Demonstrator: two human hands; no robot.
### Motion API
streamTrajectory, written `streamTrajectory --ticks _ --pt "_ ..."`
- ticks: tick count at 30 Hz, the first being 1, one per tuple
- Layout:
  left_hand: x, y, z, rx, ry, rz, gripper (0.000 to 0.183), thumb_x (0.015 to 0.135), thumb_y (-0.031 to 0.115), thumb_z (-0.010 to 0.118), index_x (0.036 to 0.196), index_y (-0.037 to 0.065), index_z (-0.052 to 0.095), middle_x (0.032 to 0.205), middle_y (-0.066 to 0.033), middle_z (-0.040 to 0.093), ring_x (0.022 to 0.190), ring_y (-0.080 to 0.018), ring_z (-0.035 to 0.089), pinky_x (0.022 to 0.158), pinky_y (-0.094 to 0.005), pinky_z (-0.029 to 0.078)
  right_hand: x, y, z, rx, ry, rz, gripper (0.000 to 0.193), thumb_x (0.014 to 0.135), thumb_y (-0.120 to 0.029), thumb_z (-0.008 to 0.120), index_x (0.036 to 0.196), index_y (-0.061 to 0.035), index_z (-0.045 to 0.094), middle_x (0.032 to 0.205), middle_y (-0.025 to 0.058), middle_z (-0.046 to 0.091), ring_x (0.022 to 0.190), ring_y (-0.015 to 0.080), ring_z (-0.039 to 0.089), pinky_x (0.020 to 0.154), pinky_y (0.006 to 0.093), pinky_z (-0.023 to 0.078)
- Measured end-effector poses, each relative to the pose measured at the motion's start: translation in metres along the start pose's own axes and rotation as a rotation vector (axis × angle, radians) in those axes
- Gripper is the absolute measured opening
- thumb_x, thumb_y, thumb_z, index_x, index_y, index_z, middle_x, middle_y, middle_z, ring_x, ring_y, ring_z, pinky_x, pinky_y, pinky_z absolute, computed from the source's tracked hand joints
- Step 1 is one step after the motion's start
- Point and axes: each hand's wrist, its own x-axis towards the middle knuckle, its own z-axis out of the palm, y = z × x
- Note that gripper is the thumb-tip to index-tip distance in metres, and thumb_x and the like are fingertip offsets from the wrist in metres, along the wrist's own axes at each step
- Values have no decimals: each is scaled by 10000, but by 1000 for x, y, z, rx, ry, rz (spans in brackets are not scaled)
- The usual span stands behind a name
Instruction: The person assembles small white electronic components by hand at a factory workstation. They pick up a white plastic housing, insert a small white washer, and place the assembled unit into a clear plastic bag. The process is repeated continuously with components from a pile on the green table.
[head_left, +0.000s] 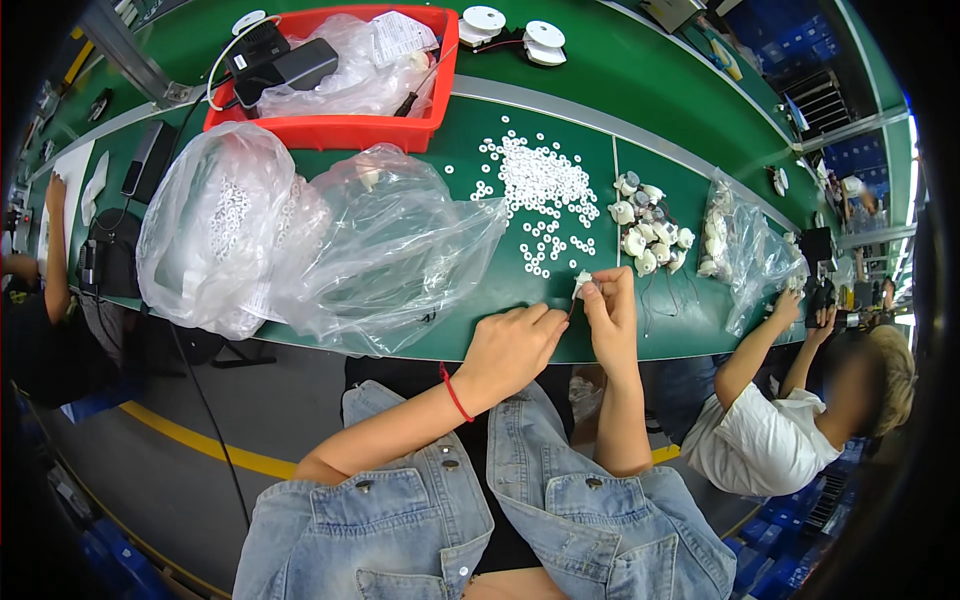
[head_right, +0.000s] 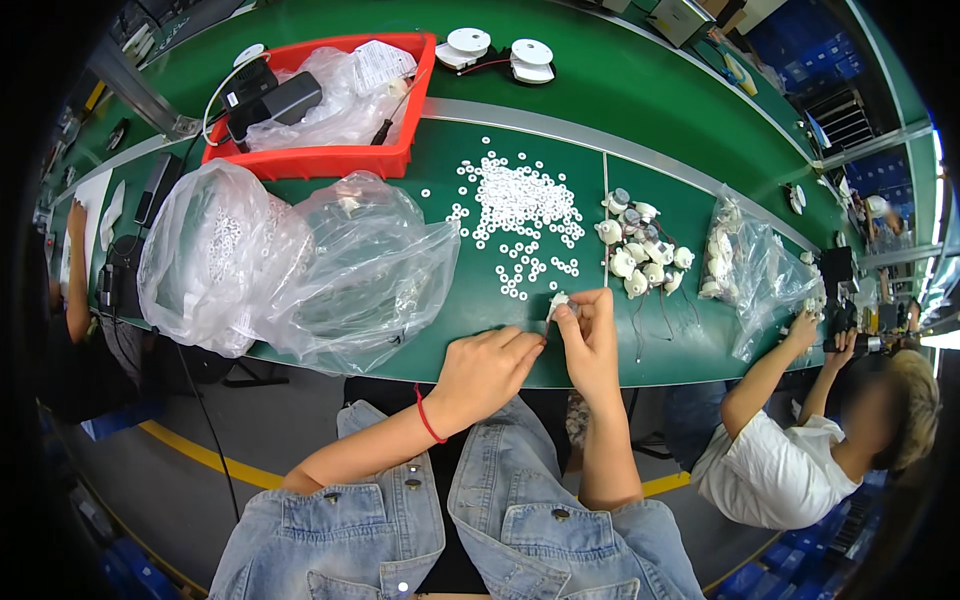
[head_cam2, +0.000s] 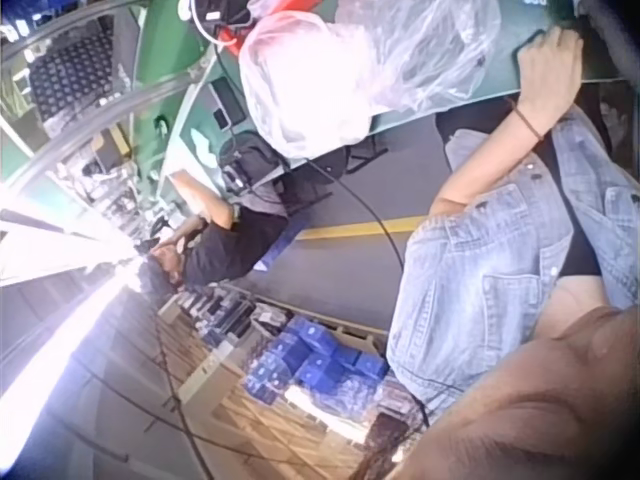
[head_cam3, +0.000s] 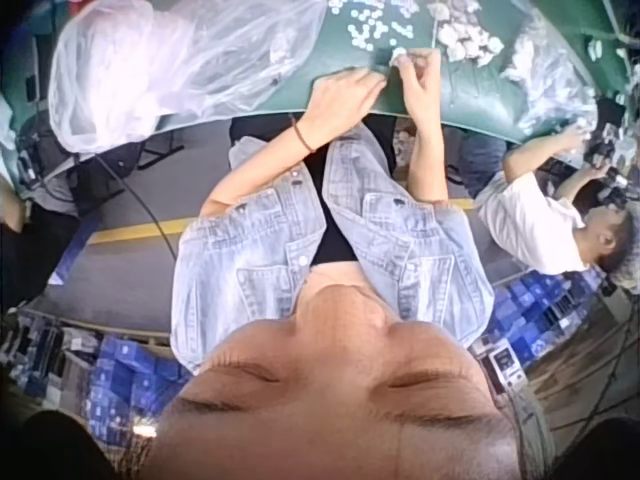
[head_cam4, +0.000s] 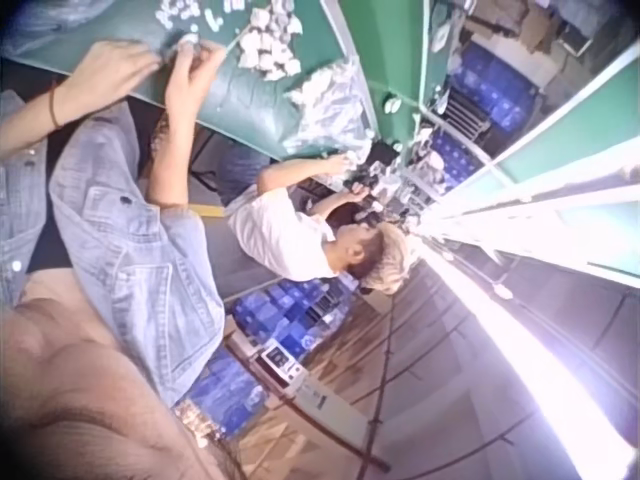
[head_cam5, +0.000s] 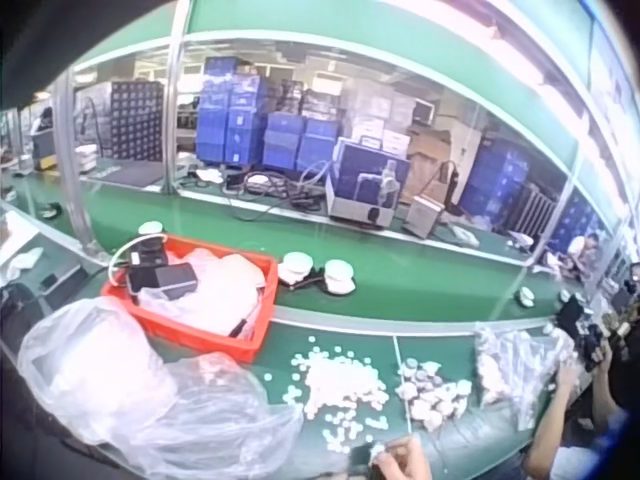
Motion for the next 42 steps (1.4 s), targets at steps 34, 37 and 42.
streamTrajectory --ticks 34,37,42 --pt "-9 -12 1 -58 171 86 111 865 160 673 828 59 644 670 -31 528 575 -190 588 529 -319 489 22 -8 13 -378 -206 -152 170 962 -37 595 1067 15 472 774 77 624 664 94 553 567 248 429" --pt "-10 -13 1 -73 181 84 118 867 157 670 814 58 633 669 -33 526 575 -195 588 530 -322 492 22 -14 15 -421 -205 -156 175 958 -40 603 1066 12 474 745 67 605 637 90 531 551 249 415" --pt "-10 -13 1 -92 194 81 147 872 153 664 776 61 603 667 -39 524 574 -206 588 530 -326 495 22 -14 15 -467 -207 -155 182 952 -41 612 1065 9 478 724 63 597 616 91 525 536 248 404"
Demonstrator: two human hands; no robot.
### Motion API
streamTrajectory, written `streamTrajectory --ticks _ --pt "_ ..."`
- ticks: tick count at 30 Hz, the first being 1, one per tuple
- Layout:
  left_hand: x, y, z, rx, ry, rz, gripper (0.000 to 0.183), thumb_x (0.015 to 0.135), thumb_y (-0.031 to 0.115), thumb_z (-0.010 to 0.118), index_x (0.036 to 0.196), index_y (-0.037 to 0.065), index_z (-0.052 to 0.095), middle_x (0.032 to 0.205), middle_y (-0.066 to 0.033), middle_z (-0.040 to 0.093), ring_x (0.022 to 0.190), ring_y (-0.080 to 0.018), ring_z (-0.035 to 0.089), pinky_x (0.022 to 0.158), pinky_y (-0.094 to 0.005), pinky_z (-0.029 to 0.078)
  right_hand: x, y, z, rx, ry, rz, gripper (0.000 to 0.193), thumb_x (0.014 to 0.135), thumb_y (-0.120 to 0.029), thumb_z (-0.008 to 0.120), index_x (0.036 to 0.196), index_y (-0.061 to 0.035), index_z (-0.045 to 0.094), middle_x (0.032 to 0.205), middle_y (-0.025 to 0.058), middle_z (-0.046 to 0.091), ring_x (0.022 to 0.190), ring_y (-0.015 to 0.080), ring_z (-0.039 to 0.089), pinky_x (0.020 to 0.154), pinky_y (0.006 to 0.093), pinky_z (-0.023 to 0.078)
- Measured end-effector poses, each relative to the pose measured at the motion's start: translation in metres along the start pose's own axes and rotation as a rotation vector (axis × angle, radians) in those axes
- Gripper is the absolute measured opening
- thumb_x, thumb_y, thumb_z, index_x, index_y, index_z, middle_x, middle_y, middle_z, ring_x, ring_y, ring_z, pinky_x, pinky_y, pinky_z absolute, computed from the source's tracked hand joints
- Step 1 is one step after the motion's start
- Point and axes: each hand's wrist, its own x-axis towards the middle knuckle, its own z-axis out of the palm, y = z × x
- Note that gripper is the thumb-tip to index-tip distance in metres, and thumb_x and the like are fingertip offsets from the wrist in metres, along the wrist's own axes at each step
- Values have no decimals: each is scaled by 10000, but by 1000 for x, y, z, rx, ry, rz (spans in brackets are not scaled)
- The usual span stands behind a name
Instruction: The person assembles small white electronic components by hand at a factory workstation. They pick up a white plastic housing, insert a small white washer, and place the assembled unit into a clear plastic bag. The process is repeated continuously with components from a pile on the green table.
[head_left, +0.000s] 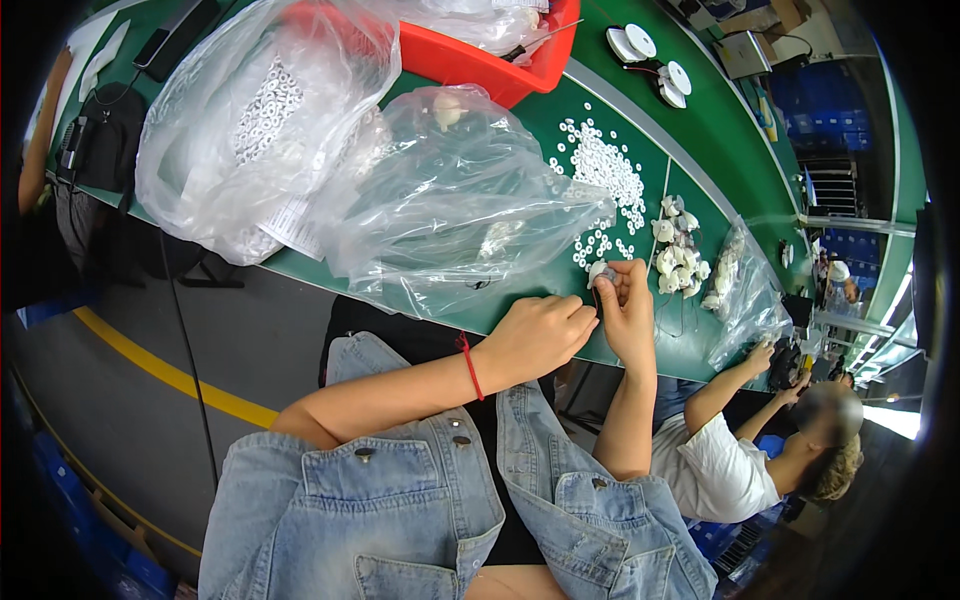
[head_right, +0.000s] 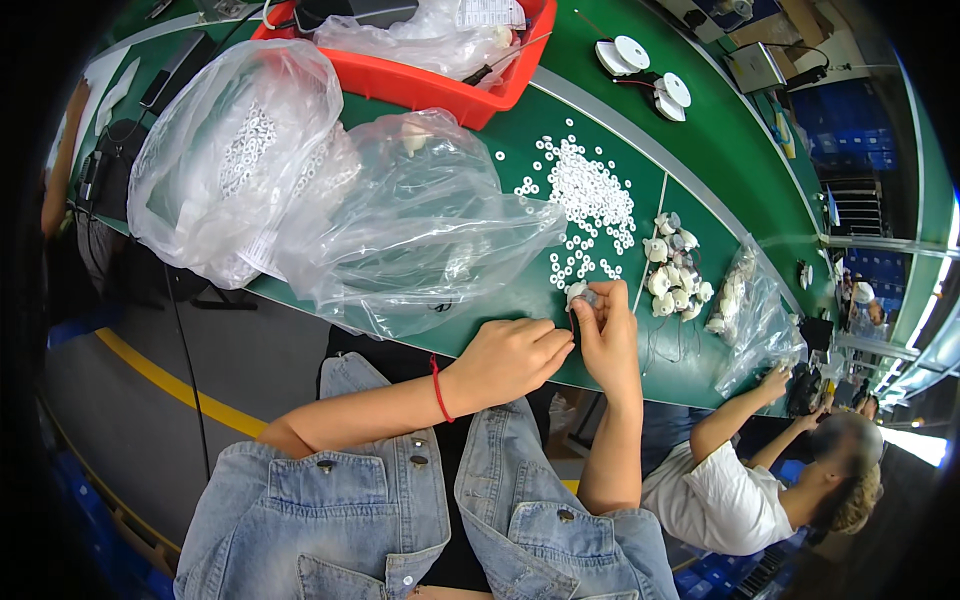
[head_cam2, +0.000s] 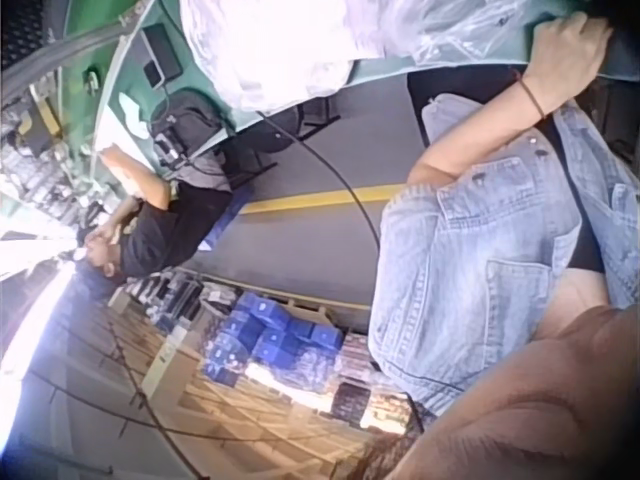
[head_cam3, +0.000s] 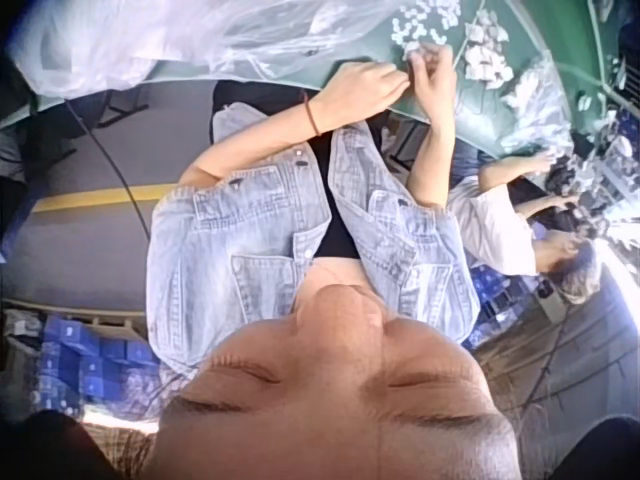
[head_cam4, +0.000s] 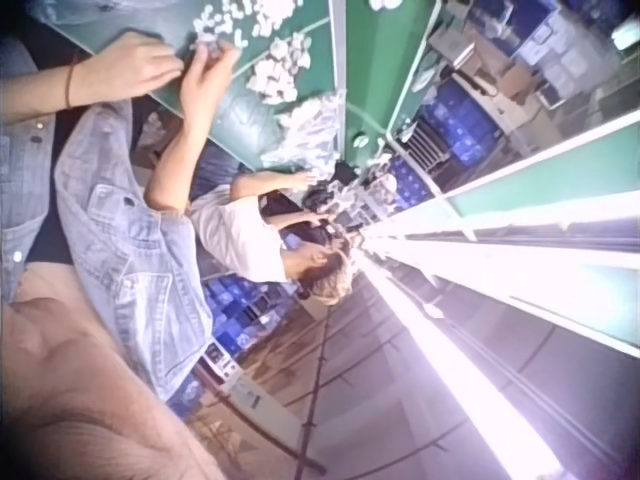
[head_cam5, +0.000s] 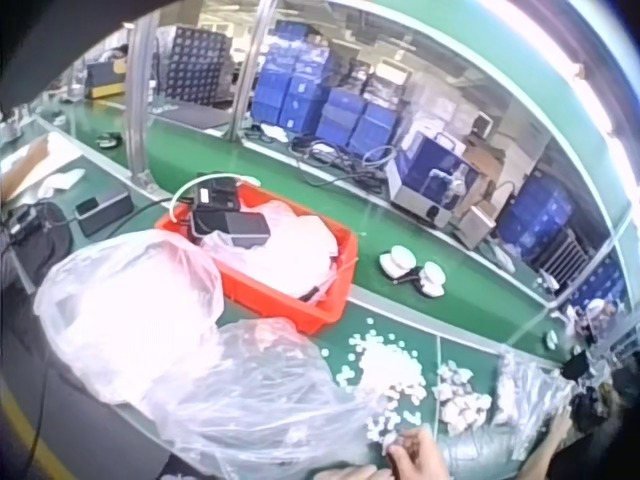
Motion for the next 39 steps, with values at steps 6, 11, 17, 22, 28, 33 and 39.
streamTrajectory --ticks 6,11,17,22,28,33,39 --pt "-1 0 2 -5 0 -5 184 876 156 660 740 61 579 667 -43 524 573 -211 588 530 -328 497 0 -1 2 -2 15 -22 180 943 -38 620 1048 5 480 697 60 577 581 89 481 505 259 372" --pt "-1 -1 1 -11 3 -4 185 877 157 657 743 58 578 668 -44 524 572 -211 587 530 -329 496 0 1 1 -46 10 -22 182 934 -36 628 1023 4 475 672 69 547 556 96 427 486 269 344" --pt "-2 -2 3 -7 -13 -1 171 875 156 656 758 57 579 678 -48 524 585 -208 589 543 -326 497 4 -17 -4 -182 -51 -64 161 929 -25 600 1005 0 460 698 163 576 574 293 552 537 389 412" --pt "-2 -3 3 30 -49 12 163 869 157 659 764 59 582 688 -48 530 597 -200 597 550 -323 501 17 -28 -15 -368 -205 -116 170 900 -27 585 967 -8 430 797 214 573 736 440 576 625 473 441" --pt "-3 -2 6 59 -92 9 149 864 156 660 773 63 587 702 -44 545 622 -189 616 564 -318 515 32 -46 -25 -509 -351 -188 168 868 -33 595 953 -15 452 845 203 564 807 440 568 664 496 431" --pt "-2 -3 6 62 -98 7 127 858 145 657 782 63 597 701 -43 551 622 -186 616 561 -317 514 34 -56 -22 -692 -382 -247 153 850 -39 613 965 -39 513 802 168 554 780 389 583 671 475 444" --pt "1 -3 5 54 -92 -3 104 839 115 646 763 66 595 686 -42 544 615 -185 606 549 -314 503 40 -56 -21 -793 -406 -372 173 817 -40 621 974 -77 559 809 142 555 762 354 587 674 453 459"
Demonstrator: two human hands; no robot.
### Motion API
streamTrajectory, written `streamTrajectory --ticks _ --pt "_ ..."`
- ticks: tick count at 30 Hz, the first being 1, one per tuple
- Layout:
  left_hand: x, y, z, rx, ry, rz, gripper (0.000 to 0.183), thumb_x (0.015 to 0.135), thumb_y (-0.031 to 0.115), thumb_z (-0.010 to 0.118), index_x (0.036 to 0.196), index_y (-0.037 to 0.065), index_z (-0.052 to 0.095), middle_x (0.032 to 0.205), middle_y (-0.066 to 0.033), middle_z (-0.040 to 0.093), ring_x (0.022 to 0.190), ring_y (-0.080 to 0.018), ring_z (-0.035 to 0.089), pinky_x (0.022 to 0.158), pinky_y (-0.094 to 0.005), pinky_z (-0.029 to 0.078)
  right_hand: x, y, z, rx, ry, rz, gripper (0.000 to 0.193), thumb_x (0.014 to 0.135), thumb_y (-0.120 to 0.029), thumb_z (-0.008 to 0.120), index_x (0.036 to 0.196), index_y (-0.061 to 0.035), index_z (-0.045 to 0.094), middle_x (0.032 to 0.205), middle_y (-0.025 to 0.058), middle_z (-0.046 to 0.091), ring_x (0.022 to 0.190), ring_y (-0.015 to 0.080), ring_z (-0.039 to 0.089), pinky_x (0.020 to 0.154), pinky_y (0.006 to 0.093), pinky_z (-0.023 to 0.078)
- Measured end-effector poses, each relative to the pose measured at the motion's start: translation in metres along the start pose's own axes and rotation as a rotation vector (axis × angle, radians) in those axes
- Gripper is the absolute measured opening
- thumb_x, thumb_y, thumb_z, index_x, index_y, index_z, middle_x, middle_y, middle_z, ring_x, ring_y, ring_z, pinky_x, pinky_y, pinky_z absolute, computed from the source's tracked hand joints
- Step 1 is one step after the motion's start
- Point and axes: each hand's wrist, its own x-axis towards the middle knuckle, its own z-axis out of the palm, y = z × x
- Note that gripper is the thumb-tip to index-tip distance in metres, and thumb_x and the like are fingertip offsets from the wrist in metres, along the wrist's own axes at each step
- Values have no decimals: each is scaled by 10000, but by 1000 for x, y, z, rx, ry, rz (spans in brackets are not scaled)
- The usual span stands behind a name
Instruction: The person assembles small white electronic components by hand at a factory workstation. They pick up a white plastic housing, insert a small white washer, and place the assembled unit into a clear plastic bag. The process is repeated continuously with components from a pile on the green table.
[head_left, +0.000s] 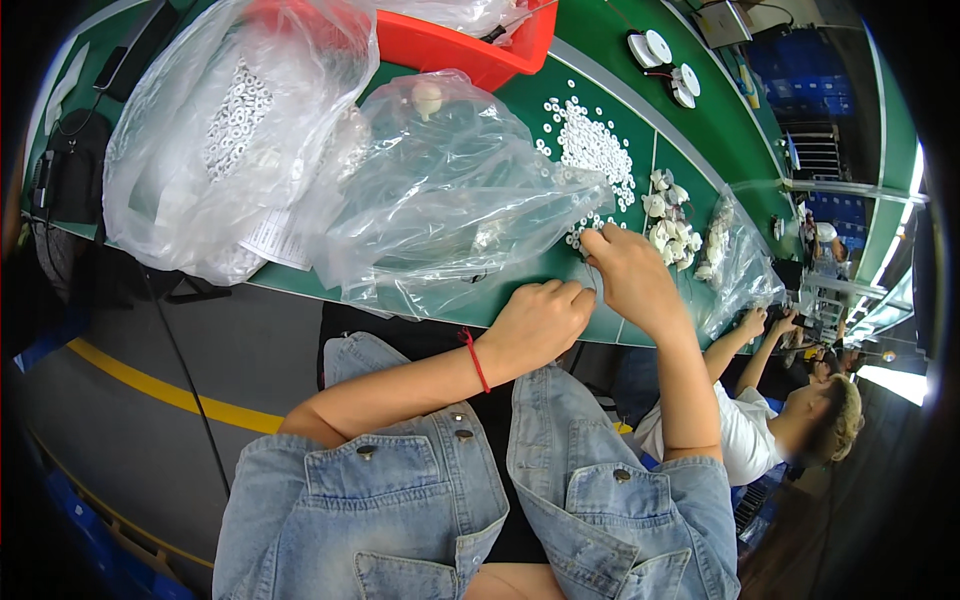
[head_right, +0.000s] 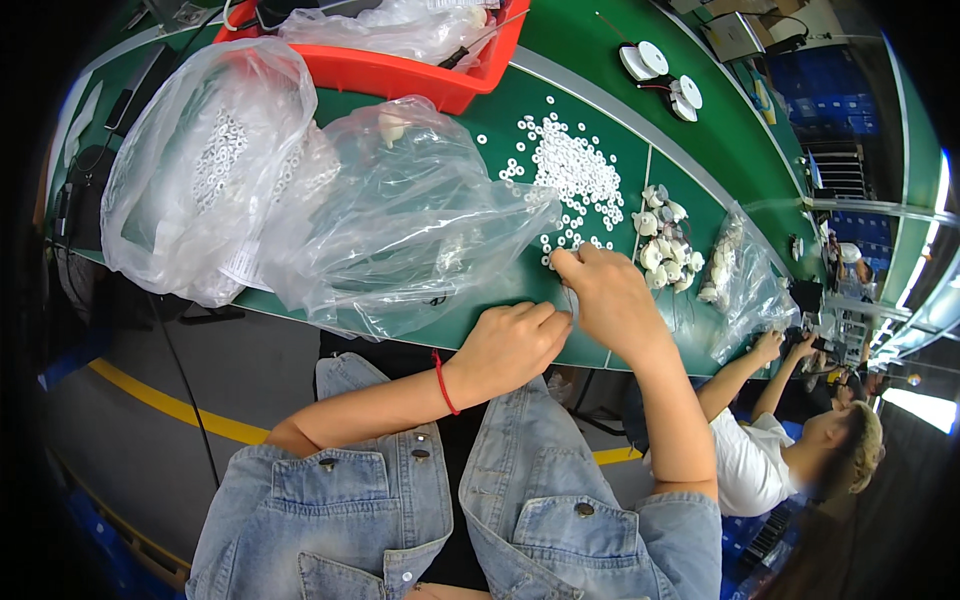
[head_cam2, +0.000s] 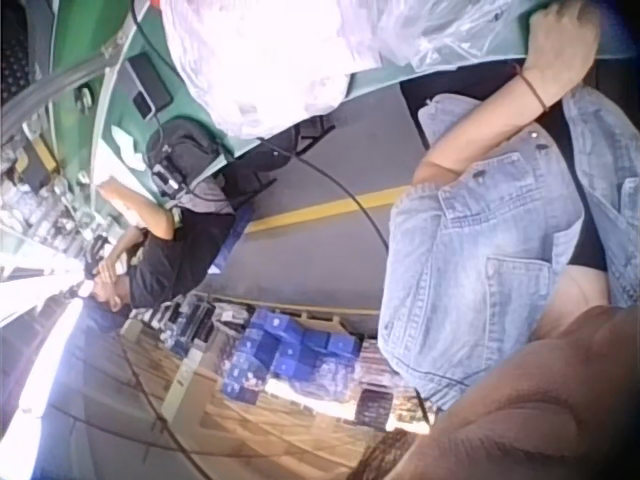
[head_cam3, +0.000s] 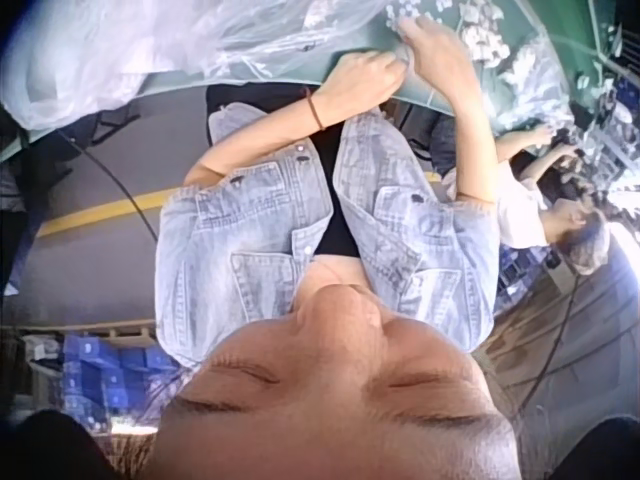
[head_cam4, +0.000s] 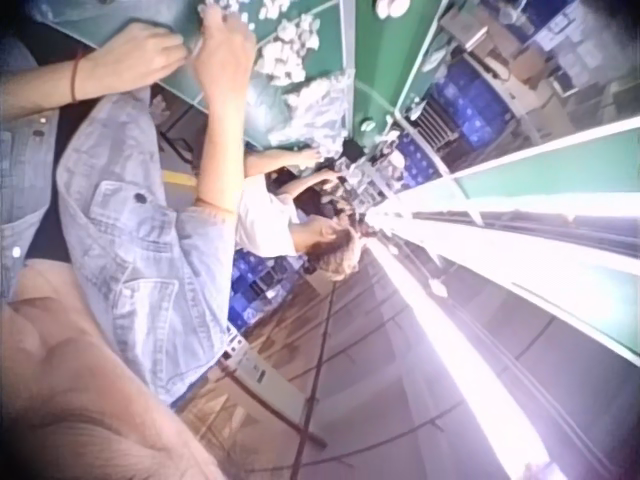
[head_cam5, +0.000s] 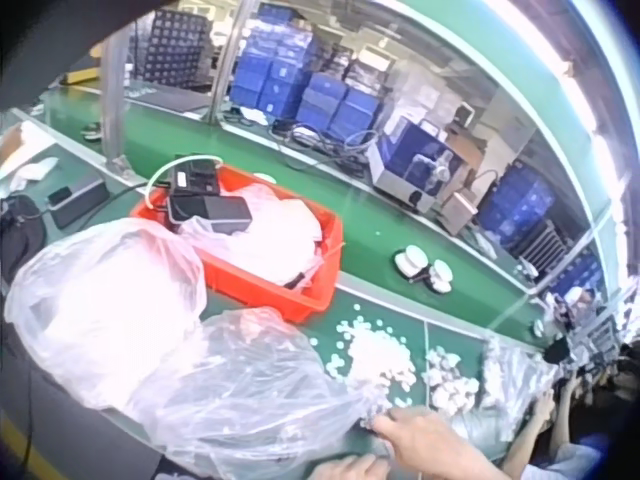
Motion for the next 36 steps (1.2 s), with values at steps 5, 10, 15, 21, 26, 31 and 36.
streamTrajectory --ticks 5,10,15,21,26,31,36 --pt "1 2 0 -75 30 -6 98 837 108 643 764 62 599 679 -45 542 611 -190 599 535 -315 495 -2 1 -1 -4 -22 4 208 802 -35 620 999 -86 578 836 136 561 782 354 589 691 448 466" --pt "1 1 -1 -83 17 -18 90 854 115 637 786 62 610 693 -51 554 608 -200 617 538 -327 498 -1 -4 0 25 1 40 185 811 -31 619 985 -72 572 840 151 564 792 364 587 704 451 466" --pt "1 0 -4 -176 44 -68 97 887 134 626 840 50 633 723 -70 581 617 -244 630 551 -355 506 -8 -2 4 187 13 137 160 869 -52 605 981 -30 492 851 192 568 821 411 579 702 479 453" --pt "2 1 -13 -377 92 -170 151 939 148 590 866 22 629 732 -108 581 613 -306 604 554 -395 483 -23 10 35 552 139 289 175 952 -90 576 1002 -13 427 842 159 566 762 306 584 660 405 444" --pt "3 0 -18 -426 61 -196 185 946 140 588 826 1 611 721 -125 560 593 -314 573 538 -406 449 -37 5 55 1071 312 429 138 1010 -112 528 1079 -35 436 833 41 543 735 100 510 614 267 408" --pt "6 1 -16 -446 176 -186 162 932 88 615 829 -37 614 848 -113 575 607 -256 604 552 -355 488 -55 -4 55 1525 381 424 126 1014 -103 515 1106 -61 439 866 38 560 700 86 468 595 223 376" --pt "3 3 -15 -335 111 -213 142 885 80 664 813 -37 630 885 -99 596 637 -228 631 566 -331 514 -59 -10 63 1480 456 410 136 1013 -112 525 1108 -62 441 853 40 563 696 81 469 592 219 373"
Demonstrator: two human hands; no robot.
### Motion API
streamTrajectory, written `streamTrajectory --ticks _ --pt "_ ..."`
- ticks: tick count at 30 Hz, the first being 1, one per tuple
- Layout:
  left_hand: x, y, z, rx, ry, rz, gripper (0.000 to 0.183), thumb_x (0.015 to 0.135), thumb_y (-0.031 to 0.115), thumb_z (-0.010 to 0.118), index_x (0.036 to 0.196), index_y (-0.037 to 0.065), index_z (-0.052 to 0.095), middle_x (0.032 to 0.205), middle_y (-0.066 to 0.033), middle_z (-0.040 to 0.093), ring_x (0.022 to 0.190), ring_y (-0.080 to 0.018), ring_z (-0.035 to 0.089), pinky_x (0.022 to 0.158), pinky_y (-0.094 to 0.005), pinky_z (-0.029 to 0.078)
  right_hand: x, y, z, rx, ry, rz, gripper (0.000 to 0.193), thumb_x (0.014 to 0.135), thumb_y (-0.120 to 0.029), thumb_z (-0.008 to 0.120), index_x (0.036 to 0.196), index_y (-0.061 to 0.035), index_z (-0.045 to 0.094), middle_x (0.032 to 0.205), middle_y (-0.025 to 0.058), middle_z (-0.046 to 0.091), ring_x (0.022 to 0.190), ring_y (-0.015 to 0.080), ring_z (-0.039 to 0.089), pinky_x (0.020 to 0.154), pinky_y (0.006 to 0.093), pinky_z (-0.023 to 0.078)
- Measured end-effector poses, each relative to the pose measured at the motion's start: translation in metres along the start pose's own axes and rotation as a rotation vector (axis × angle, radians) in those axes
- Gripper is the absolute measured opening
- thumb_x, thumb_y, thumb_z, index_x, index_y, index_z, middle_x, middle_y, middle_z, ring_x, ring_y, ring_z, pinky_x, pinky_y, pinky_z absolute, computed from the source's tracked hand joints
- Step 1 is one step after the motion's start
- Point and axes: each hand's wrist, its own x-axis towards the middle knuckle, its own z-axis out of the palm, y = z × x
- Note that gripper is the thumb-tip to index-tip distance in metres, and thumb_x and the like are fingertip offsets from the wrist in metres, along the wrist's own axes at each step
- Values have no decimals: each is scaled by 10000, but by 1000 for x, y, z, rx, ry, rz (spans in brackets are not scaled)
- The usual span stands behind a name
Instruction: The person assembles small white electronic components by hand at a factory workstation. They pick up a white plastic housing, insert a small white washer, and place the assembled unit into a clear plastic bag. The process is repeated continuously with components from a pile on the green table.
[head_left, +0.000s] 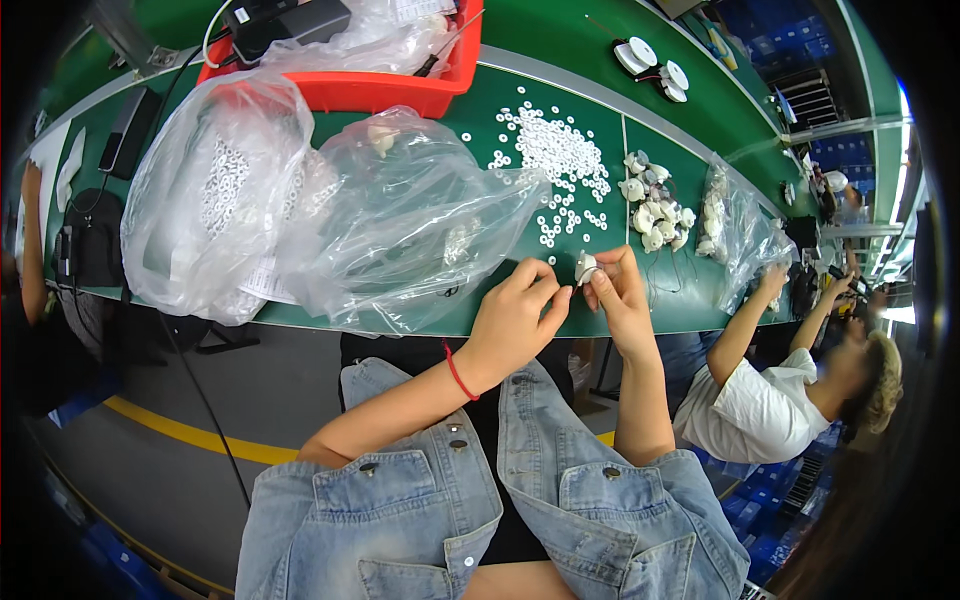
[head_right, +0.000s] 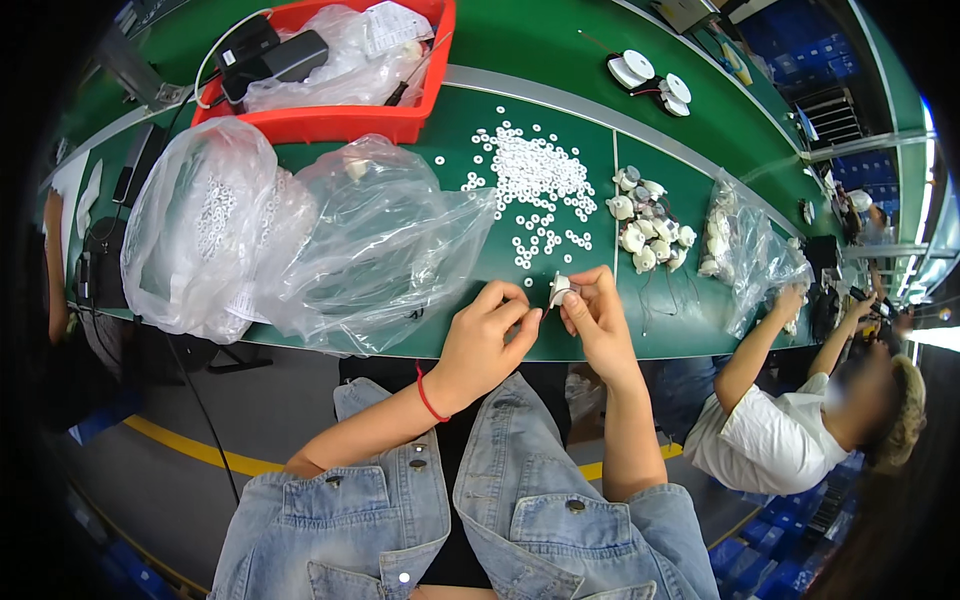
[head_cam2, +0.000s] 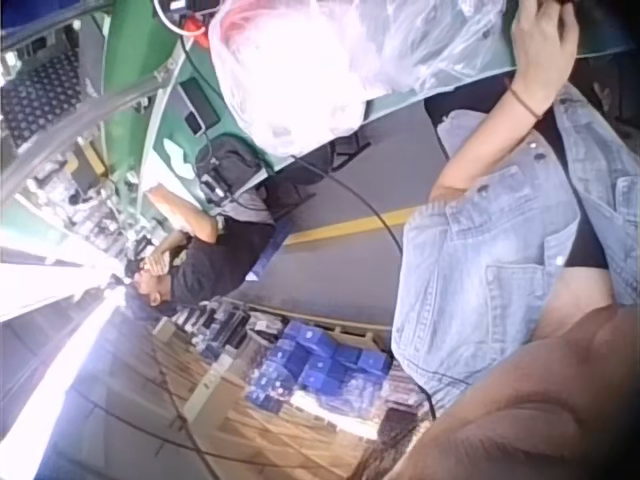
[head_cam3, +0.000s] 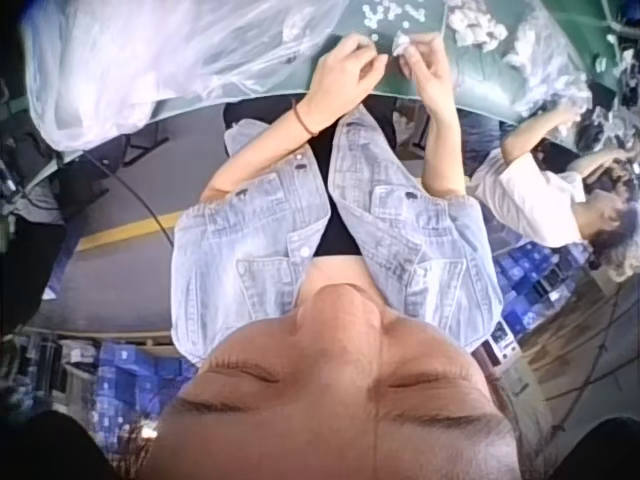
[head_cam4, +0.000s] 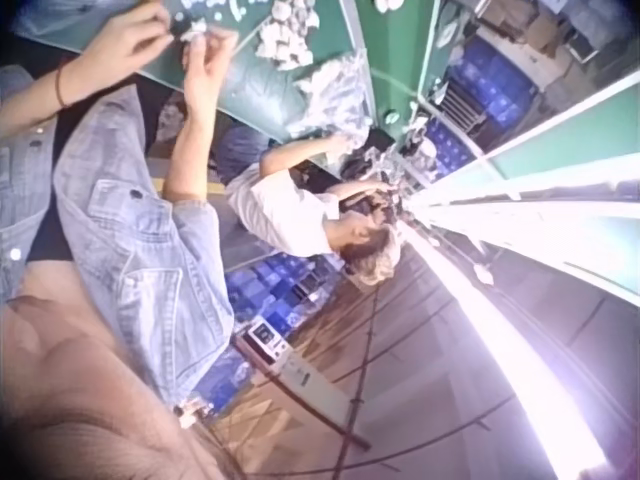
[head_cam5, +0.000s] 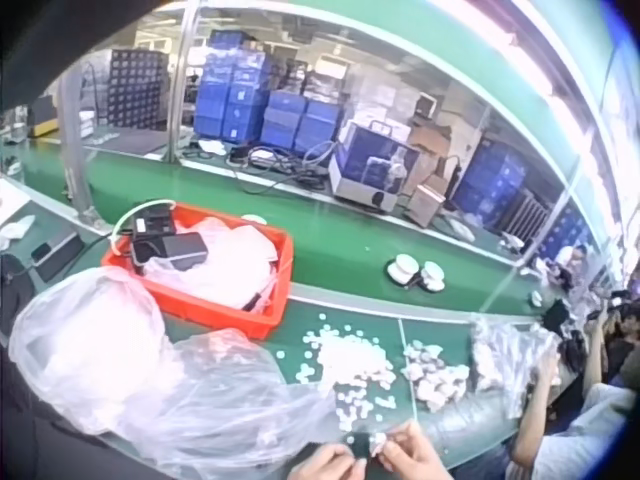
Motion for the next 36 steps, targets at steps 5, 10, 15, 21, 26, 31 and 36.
streamTrajectory --ticks 5,10,15,21,26,31,36 --pt "0 2 4 129 -39 43 151 856 124 699 766 12 651 830 -82 618 655 -259 626 591 -354 509 -4 9 -4 -10 76 -55 132 1016 -126 528 1101 -50 461 846 31 563 699 78 469 594 216 375" --pt "3 6 9 277 -130 107 144 868 189 692 821 55 672 844 -39 627 682 -235 640 602 -350 520 7 14 -14 -154 225 -121 155 1021 -149 529 1105 -32 473 846 26 567 715 60 474 614 214 383" --pt "8 8 11 299 -171 104 128 878 205 675 874 77 686 851 -21 634 703 -230 648 610 -353 528 23 7 -9 -344 233 -249 166 995 -101 563 1103 -7 481 806 28 571 673 57 470 571 223 372" --pt "5 5 5 251 -168 71 121 897 178 651 894 65 692 868 -36 644 712 -249 653 616 -357 532 32 -4 -19 -572 253 -325 151 967 -77 592 1062 7 509 709 6 533 573 52 410 493 233 319" --pt "5 5 7 244 -167 78 120 900 169 647 904 60 695 887 -42 651 725 -246 660 627 -351 537 25 -1 -30 -601 293 -284 138 957 -67 600 1044 4 520 689 8 520 561 58 394 491 240 310" --pt "4 3 9 287 -178 121 114 896 167 650 887 60 689 885 -41 643 723 -231 660 625 -349 536 21 11 -30 -614 275 -222 154 950 -47 600 1063 10 512 723 31 527 605 81 437 531 254 363" --pt "4 3 7 291 -170 133 116 895 171 650 875 62 684 882 -42 634 720 -228 657 620 -349 534 28 3 -26 -602 168 -242 155 939 -13 594 1071 19 518 774 56 542 654 109 467 580 263 396"
